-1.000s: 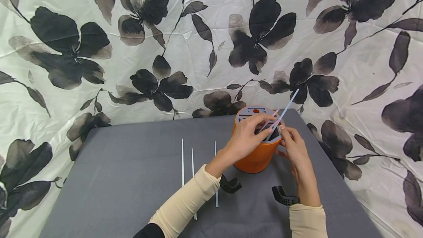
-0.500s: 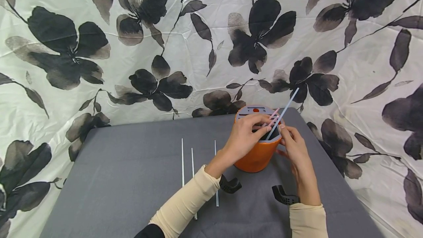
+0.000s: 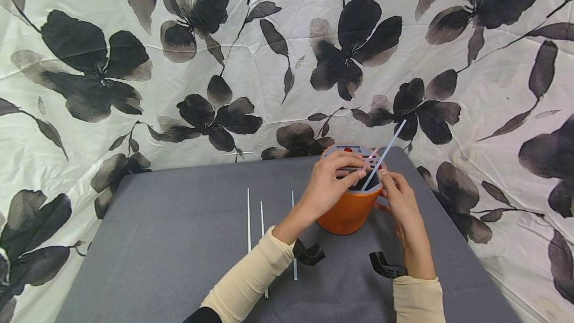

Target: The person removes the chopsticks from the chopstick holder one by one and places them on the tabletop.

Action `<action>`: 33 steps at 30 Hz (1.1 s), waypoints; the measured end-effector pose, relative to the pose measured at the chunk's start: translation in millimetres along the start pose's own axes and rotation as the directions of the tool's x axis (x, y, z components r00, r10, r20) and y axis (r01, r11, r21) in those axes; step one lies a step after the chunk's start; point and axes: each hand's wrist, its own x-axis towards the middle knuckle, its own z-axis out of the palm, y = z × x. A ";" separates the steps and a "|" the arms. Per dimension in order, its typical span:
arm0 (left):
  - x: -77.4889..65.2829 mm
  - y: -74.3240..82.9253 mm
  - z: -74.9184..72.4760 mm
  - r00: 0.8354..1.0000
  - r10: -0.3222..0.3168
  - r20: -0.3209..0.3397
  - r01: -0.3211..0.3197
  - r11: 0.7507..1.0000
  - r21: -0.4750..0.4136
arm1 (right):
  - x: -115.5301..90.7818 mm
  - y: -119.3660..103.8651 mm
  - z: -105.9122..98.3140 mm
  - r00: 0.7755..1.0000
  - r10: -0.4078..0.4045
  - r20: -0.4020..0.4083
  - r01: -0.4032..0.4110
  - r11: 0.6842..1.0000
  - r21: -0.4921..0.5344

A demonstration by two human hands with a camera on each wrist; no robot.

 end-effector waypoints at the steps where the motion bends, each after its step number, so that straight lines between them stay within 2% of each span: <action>1: -0.3 0.6 -1.2 1.000 -0.005 0.005 0.006 1.000 -0.029 | 0.4 0.2 -0.1 1.000 0.001 0.000 -0.001 1.000 0.000; 6: 0.2 3.8 -5.3 1.000 -0.014 0.018 0.017 0.982 -0.186 | 1.4 0.8 -0.4 1.000 0.008 0.001 -0.008 1.000 0.000; 12: 0.3 9.1 -13.8 1.000 -0.010 0.013 0.013 0.962 -0.274 | 2.2 -0.1 0.4 1.000 0.018 -0.004 -0.018 1.000 0.009; 18: 0.9 14.8 -24.1 0.999 0.039 -0.020 -0.044 0.927 -0.372 | 3.2 0.4 0.4 1.000 0.013 -0.002 -0.013 1.000 0.006; 22: 2.4 21.6 -30.8 0.993 0.071 -0.094 -0.106 0.890 -0.443 | 3.8 0.4 -0.3 1.000 0.006 0.002 -0.007 1.000 0.011; 25: 3.9 27.1 -36.4 0.979 0.100 -0.176 -0.174 0.861 -0.479 | 4.7 0.1 -0.3 1.000 0.010 0.002 -0.010 1.000 0.011; 27: 4.7 30.0 -40.4 0.964 0.125 -0.237 -0.226 0.852 -0.473 | 5.5 -0.4 0.0 1.000 0.015 0.001 -0.015 1.000 0.009; 30: 6.3 33.2 -47.2 0.932 0.161 -0.325 -0.304 0.836 -0.456 | 6.7 -1.1 0.3 1.000 0.021 0.000 -0.021 1.000 0.008; 33: 8.0 35.8 -54.7 0.898 0.185 -0.399 -0.370 0.810 -0.456 | 7.6 -1.7 0.1 1.000 0.023 0.001 -0.023 1.000 0.007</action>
